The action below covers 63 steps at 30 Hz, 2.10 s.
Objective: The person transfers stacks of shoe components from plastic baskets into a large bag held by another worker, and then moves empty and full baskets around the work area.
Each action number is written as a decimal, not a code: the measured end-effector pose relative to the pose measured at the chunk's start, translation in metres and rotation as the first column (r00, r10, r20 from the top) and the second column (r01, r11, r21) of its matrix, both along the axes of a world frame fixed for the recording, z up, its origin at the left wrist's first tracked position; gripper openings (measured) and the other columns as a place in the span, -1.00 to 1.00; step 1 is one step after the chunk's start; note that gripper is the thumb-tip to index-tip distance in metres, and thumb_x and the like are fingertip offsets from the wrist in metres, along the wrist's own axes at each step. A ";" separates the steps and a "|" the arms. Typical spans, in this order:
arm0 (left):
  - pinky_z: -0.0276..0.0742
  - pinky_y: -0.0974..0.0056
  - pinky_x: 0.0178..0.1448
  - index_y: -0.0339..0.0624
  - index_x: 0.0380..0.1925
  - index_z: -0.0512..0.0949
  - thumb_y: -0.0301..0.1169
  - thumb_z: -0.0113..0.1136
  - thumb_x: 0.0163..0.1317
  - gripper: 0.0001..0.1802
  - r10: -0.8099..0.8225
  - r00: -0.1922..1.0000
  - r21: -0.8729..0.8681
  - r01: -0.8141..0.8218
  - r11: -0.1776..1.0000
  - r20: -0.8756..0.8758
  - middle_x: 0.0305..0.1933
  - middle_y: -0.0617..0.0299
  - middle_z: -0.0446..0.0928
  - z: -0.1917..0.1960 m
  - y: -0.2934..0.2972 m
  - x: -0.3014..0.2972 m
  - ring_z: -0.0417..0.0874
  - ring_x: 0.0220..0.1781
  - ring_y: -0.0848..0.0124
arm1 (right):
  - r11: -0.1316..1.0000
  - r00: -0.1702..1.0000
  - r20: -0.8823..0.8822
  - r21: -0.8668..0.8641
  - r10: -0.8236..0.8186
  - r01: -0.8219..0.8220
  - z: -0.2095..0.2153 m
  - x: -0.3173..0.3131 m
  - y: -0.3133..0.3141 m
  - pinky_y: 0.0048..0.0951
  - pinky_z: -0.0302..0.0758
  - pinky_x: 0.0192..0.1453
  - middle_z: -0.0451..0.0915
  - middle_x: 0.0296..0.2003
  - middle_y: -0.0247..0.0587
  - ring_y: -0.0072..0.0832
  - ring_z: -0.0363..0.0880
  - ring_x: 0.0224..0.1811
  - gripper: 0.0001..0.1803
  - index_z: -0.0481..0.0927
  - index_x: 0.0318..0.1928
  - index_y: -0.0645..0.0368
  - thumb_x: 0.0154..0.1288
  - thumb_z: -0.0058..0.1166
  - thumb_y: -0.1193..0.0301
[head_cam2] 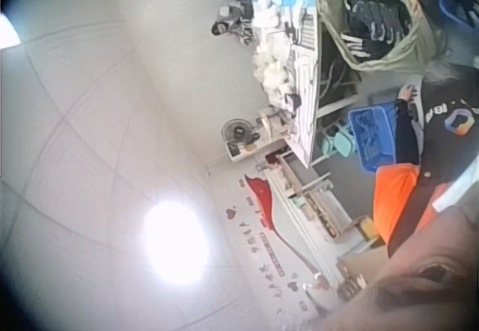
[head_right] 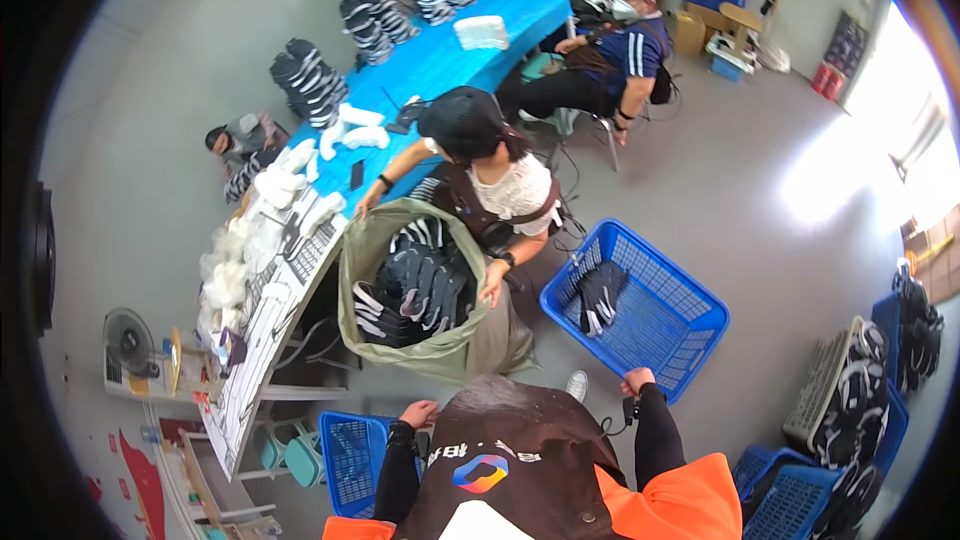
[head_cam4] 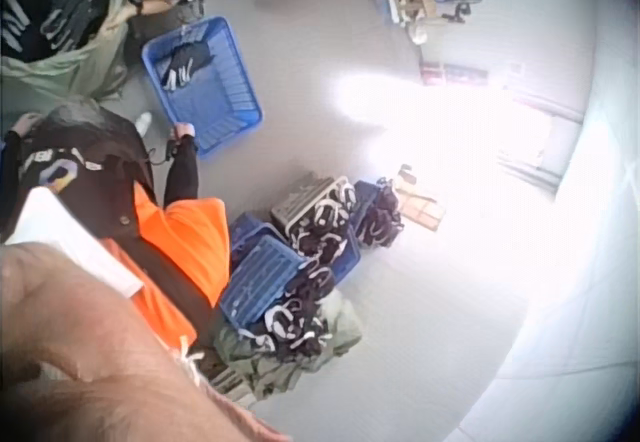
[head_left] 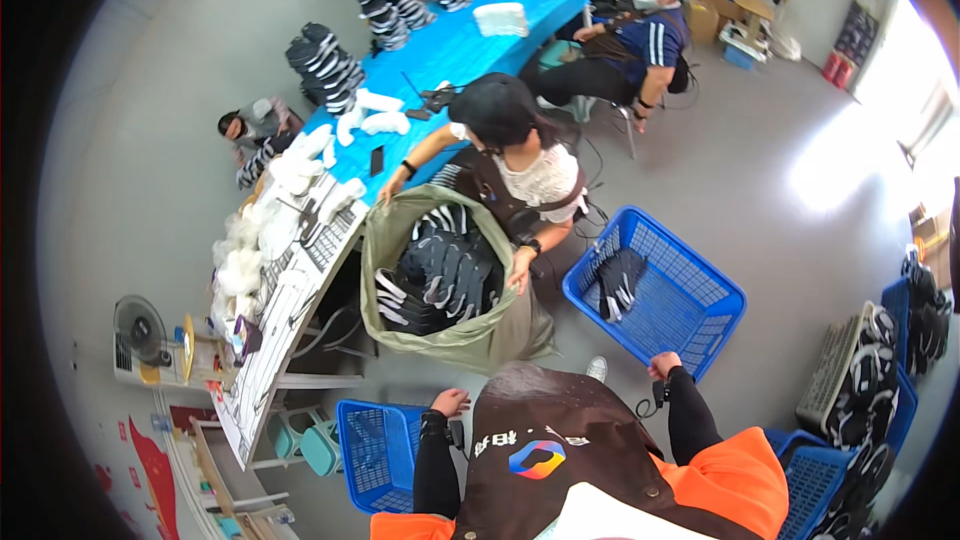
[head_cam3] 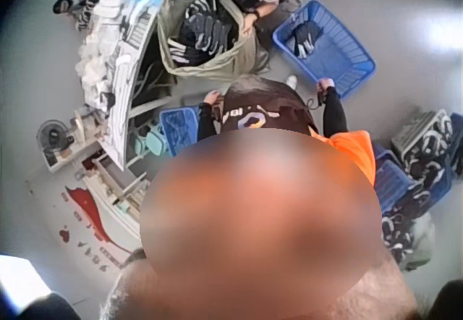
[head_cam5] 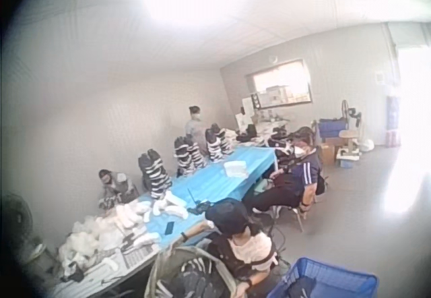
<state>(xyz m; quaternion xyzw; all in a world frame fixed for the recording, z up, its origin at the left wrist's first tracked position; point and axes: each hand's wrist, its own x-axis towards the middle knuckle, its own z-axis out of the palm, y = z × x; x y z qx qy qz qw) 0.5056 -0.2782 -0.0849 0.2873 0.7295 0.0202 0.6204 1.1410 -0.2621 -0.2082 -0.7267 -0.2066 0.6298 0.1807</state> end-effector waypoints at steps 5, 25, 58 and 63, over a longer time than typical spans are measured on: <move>0.59 0.26 -0.08 -0.22 0.24 0.42 -0.10 0.21 0.36 -0.42 -0.289 0.945 0.540 0.324 0.777 -0.151 0.05 0.14 0.66 0.062 0.054 0.030 0.71 -0.12 0.34 | 0.999 0.999 -0.011 -0.029 0.041 -0.041 -0.022 0.001 -0.011 -0.37 0.52 -0.61 0.68 -0.56 -0.14 -0.43 0.64 -0.64 -0.75 0.63 -0.45 0.29 0.32 -0.04 0.47; 0.34 0.46 -0.47 -0.20 0.47 0.17 -0.34 0.11 0.45 -0.35 -0.384 0.908 0.820 0.089 0.565 0.166 -0.60 0.36 0.49 0.355 -0.010 -0.067 0.43 -0.58 0.63 | 0.978 0.963 0.183 -0.089 0.200 -0.186 0.012 -0.209 -0.156 -0.28 0.59 -0.44 0.75 -0.34 -0.11 -0.29 0.76 -0.40 -0.75 0.68 -0.24 0.23 0.39 0.03 0.32; 0.61 0.37 -0.21 -0.29 0.24 0.42 -0.25 0.11 0.45 -0.53 0.212 0.937 0.353 -0.305 0.884 0.276 -0.18 0.06 0.70 0.051 -0.207 -0.360 0.71 -0.28 0.43 | 0.547 0.975 -0.163 0.835 0.150 0.055 0.362 -0.564 0.073 -0.65 0.29 -0.56 0.68 -0.45 -0.44 -0.77 0.39 -0.64 -0.83 0.74 -0.24 0.28 0.25 0.32 0.42; 0.61 0.34 -0.17 -0.33 0.25 0.40 -0.21 0.12 0.44 -0.49 0.012 0.980 0.472 -0.105 0.875 0.197 -0.18 0.05 0.70 0.061 -0.163 -0.441 0.71 -0.26 0.40 | 0.300 0.960 -0.255 0.930 0.117 0.211 0.448 -0.659 0.062 -0.71 0.23 -0.57 0.75 -0.28 -0.17 -0.78 0.35 -0.65 -0.88 0.71 -0.18 0.30 0.35 0.17 0.53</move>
